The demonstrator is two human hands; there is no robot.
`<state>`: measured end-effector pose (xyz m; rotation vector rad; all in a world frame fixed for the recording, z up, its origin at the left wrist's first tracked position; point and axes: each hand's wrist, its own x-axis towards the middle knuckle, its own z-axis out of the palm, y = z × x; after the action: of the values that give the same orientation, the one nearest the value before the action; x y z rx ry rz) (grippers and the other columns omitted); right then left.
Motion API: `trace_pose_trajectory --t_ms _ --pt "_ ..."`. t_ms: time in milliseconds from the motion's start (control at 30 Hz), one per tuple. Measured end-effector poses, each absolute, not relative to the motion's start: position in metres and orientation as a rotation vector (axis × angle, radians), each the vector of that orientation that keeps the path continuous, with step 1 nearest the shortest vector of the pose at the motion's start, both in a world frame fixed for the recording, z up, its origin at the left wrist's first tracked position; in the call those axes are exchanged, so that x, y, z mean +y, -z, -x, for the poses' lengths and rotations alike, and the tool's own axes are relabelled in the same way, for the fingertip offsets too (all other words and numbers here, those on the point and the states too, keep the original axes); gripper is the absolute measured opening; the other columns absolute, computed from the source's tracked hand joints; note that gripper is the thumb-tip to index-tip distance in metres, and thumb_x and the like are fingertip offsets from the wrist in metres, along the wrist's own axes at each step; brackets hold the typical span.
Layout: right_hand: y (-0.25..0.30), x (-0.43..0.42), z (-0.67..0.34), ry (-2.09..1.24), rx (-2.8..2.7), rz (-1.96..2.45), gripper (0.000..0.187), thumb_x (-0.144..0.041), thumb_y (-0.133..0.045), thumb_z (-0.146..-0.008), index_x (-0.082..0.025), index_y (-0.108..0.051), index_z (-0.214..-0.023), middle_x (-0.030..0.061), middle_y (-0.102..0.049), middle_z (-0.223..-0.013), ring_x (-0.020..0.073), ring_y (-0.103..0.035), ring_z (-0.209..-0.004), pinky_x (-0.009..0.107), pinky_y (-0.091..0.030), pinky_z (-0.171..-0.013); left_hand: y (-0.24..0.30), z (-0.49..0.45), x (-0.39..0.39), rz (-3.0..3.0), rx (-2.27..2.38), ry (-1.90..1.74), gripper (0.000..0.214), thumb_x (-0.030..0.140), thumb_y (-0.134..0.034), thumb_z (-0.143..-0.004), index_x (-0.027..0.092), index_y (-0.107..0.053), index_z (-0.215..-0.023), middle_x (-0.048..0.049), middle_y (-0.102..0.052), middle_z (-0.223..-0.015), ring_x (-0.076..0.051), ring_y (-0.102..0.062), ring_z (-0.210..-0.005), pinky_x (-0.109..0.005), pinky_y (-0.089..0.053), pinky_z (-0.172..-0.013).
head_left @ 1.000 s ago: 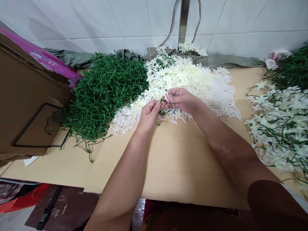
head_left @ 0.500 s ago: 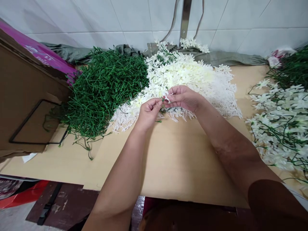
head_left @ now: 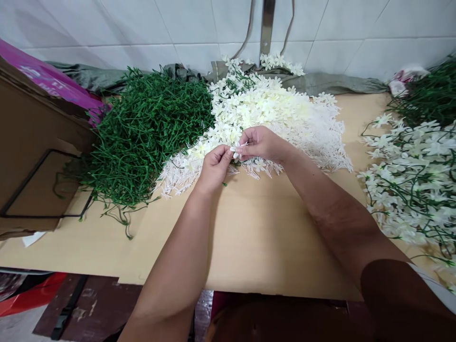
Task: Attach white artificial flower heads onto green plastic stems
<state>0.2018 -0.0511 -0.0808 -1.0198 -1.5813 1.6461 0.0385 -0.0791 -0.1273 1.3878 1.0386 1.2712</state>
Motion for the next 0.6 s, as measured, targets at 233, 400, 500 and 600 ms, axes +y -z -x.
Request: trace_pose_trajectory --t_ms 233,400,500,600 --pt "0.100 -0.044 -0.196 -1.676 -1.538 0.860 0.039 -0.029 -0.088 -0.061 -0.017 -0.053 -0.071 -0.0034 -0.065 -0.063 0.0095 -0.066 -0.065 0.024 -0.059 -0.069 0.124 -0.041 -0.078 -1.314 0.975 -1.275 0.056 0.070 -0.077 -0.056 0.019 -0.053 -0.058 0.0034 -0.045 -0.053 -0.009 -0.035 -0.052 -0.024 -0.033 -0.052" --pt "0.109 -0.041 -0.197 -1.773 -1.496 0.771 0.046 -0.034 -0.093 -0.052 -0.015 -0.055 -0.070 -0.0023 -0.064 -0.061 0.0109 -0.068 -0.066 0.023 -0.059 -0.068 0.123 -0.038 -0.079 -1.275 0.992 -1.246 0.057 0.068 -0.080 -0.051 0.018 -0.053 -0.057 0.0041 -0.045 -0.049 -0.008 -0.034 -0.049 -0.023 -0.029 -0.048" --pt "0.112 -0.041 -0.198 -1.800 -1.496 0.752 0.044 -0.031 -0.092 -0.054 -0.014 -0.056 -0.071 -0.0013 -0.065 -0.063 0.0112 -0.069 -0.067 0.024 -0.060 -0.069 0.122 -0.037 -0.080 -1.291 0.990 -1.191 0.056 0.067 -0.080 -0.053 0.018 -0.053 -0.056 0.0038 -0.044 -0.047 -0.008 -0.034 -0.048 -0.023 -0.025 -0.046" --pt "0.113 -0.041 -0.199 -1.793 -1.520 0.729 0.039 -0.027 -0.091 -0.057 -0.014 -0.056 -0.070 -0.0006 -0.067 -0.066 0.0107 -0.068 -0.068 0.024 -0.059 -0.069 0.122 -0.036 -0.081 -1.311 0.989 -1.177 0.057 0.068 -0.078 -0.055 0.018 -0.051 -0.055 0.0041 -0.042 -0.046 -0.008 -0.032 -0.047 -0.023 -0.022 -0.045"
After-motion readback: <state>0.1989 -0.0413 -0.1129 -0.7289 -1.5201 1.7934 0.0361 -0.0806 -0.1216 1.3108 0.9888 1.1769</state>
